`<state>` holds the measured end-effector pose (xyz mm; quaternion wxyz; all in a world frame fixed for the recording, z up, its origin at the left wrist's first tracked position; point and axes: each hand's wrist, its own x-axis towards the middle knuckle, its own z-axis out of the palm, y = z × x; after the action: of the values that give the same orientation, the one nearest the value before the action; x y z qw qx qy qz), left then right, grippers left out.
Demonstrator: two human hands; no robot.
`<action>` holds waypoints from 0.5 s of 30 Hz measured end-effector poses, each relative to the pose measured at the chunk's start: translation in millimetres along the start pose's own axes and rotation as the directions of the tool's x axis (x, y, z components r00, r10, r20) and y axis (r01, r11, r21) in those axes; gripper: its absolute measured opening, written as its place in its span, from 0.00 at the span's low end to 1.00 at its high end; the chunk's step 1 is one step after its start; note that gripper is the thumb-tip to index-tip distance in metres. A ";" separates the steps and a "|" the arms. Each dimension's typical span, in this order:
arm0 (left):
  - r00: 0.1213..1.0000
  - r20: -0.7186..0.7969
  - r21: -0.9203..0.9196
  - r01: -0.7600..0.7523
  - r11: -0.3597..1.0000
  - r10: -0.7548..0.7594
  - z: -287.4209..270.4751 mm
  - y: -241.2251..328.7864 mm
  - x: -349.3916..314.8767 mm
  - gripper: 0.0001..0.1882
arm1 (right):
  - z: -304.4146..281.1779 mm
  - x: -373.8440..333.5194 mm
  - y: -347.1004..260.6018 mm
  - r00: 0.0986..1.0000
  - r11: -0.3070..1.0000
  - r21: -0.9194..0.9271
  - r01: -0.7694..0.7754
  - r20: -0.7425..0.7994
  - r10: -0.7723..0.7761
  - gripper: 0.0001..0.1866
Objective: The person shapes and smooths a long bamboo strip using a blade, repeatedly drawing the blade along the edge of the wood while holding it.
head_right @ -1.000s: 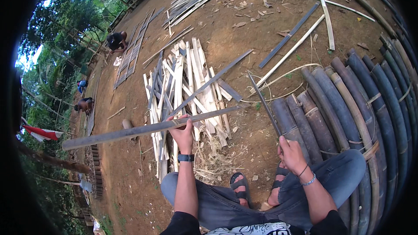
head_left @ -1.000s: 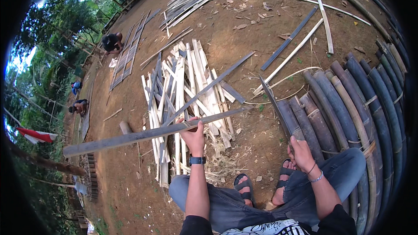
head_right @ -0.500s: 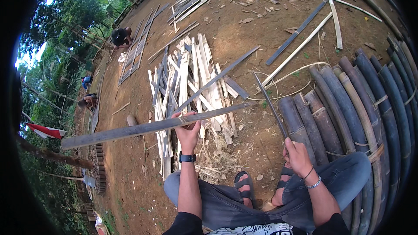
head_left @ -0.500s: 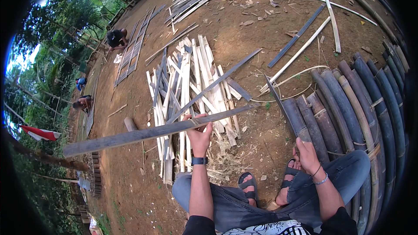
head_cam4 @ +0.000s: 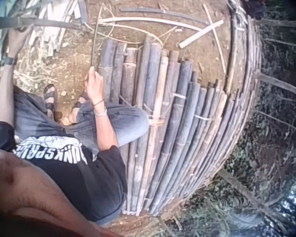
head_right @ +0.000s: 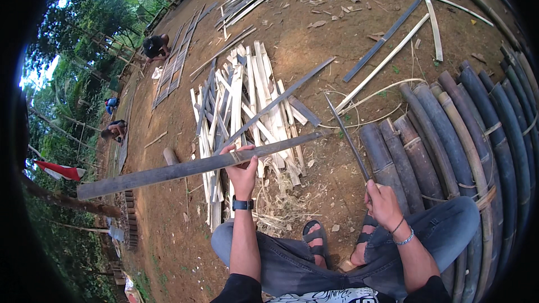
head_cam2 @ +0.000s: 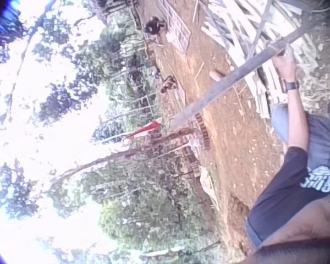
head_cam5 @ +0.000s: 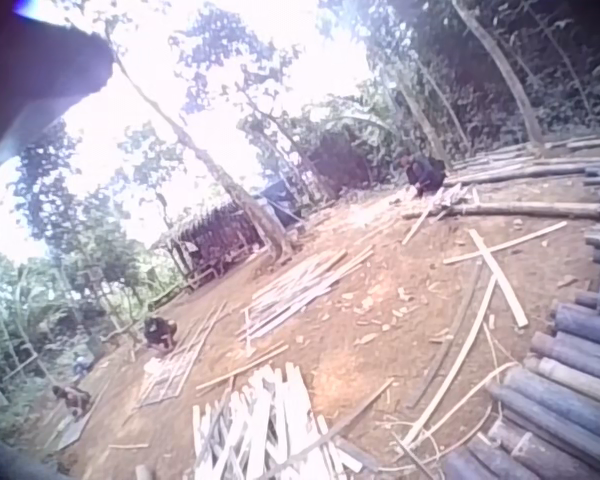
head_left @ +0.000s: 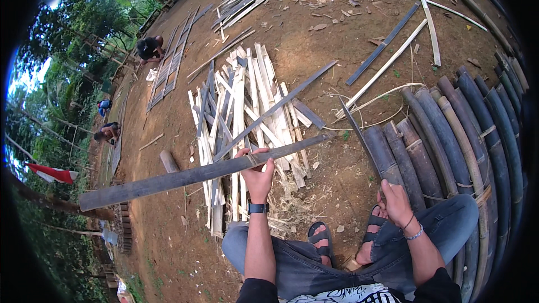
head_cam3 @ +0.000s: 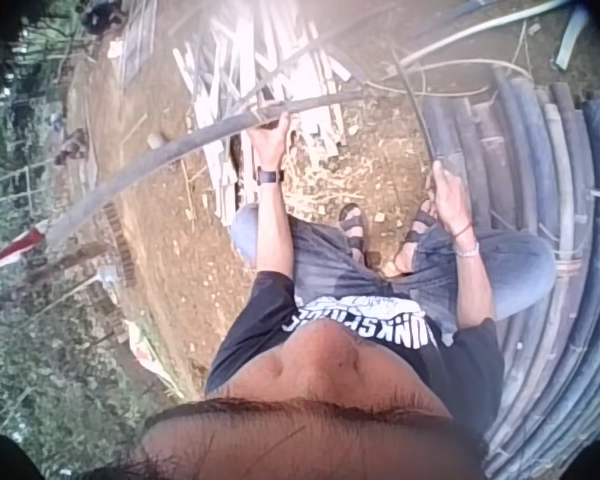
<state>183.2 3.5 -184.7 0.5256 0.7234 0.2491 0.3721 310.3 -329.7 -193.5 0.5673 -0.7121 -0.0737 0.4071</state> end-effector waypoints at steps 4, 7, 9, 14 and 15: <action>1.000 0.010 -0.006 -0.015 1.000 0.015 0.4 -0.7 0.3 0.31 | -0.9 1.8 4.4 1.000 1.000 -0.024 0.006 0.005 -0.006 0.32; 0.999 0.020 -0.004 -0.028 1.000 0.028 0.1 -2.0 0.6 0.32 | -0.9 2.2 5.4 1.000 0.999 -0.036 0.003 0.005 -0.002 0.32; 0.999 0.040 -0.010 -0.019 1.000 0.019 -0.8 0.1 0.3 0.32 | -0.6 2.2 5.5 1.000 0.999 -0.041 0.003 0.005 -0.003 0.32; 0.996 0.086 0.010 -0.017 1.000 0.016 -0.7 8.2 0.5 0.33 | 0.0 2.5 6.8 1.000 0.999 -0.037 0.008 0.010 -0.007 0.32; 0.996 0.091 0.016 -0.019 1.000 0.017 -0.6 8.7 0.3 0.33 | 0.1 2.6 7.3 1.000 0.999 -0.040 0.005 0.009 -0.005 0.32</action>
<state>182.7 1.3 -176.3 0.5270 0.7462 0.2213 0.3414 309.3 -330.7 -201.2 0.5537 -0.7212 -0.0861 0.4073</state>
